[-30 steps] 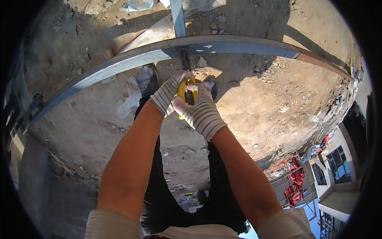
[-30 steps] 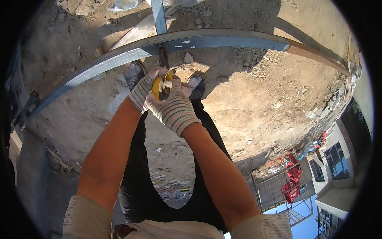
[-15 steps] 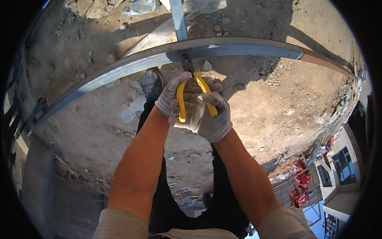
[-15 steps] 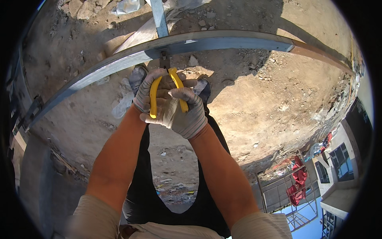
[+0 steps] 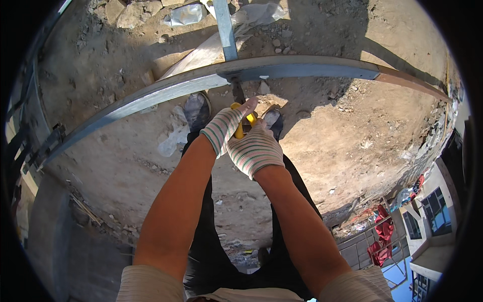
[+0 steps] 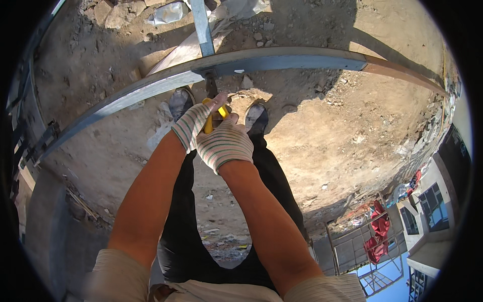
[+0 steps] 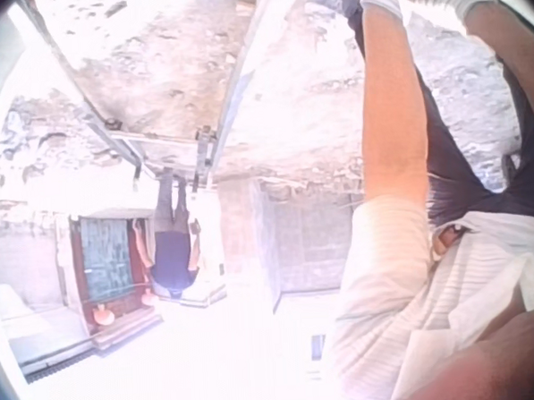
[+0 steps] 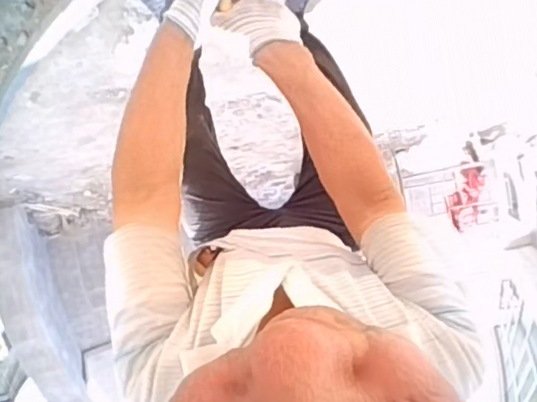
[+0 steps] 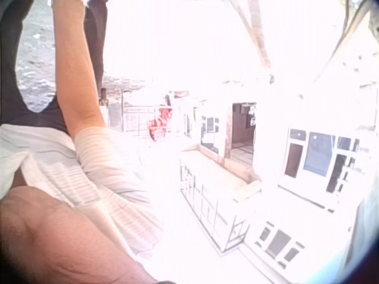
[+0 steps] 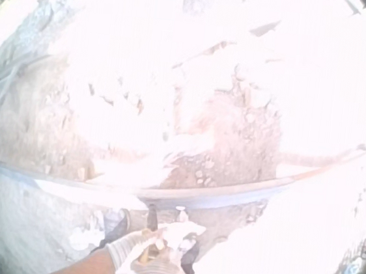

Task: The person retrieves a pair of pliers from a toolbox and uses them to bend and adjust a metal frame on the ground. They repeatedly reposition the frame and apply force with the pliers to shape the metal. Another person is visible nearby but does not assist.

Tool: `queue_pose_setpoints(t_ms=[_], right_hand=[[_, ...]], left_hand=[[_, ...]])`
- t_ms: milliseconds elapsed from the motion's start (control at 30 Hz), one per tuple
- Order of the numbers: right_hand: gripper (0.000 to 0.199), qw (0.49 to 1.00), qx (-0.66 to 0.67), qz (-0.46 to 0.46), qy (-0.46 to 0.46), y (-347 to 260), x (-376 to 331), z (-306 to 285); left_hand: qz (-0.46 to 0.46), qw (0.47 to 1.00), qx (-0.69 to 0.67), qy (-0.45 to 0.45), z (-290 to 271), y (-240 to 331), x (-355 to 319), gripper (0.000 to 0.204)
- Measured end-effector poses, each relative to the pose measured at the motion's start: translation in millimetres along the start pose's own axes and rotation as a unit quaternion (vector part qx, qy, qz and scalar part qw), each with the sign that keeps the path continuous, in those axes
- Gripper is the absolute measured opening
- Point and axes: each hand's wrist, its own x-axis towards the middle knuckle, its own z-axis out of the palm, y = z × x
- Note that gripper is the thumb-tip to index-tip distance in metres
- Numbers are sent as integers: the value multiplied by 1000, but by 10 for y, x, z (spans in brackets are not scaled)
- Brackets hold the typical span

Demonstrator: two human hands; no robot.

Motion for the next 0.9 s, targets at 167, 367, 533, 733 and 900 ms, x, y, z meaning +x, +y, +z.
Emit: queue_pose_setpoints(t_ms=[167,367,533,733,900], right_hand=[[97,998,42,-45,-12,76,-41,-114],[60,843,513,-100,-124,441,362,147],[49,683,661,-42,-309,557,302,136],[21,582,709,-89,-388,434,421,288],[18,690,660,-91,-282,504,327,336]], left_hand=[[40,985,-130,-110,-97,-89,-6,55],[101,974,-138,-152,-54,-209,-44,67],[57,962,-149,-222,-233,-266,82,73],[134,947,-164,-243,-256,-111,81,74],[165,961,-125,-185,-129,-198,-84,69]])
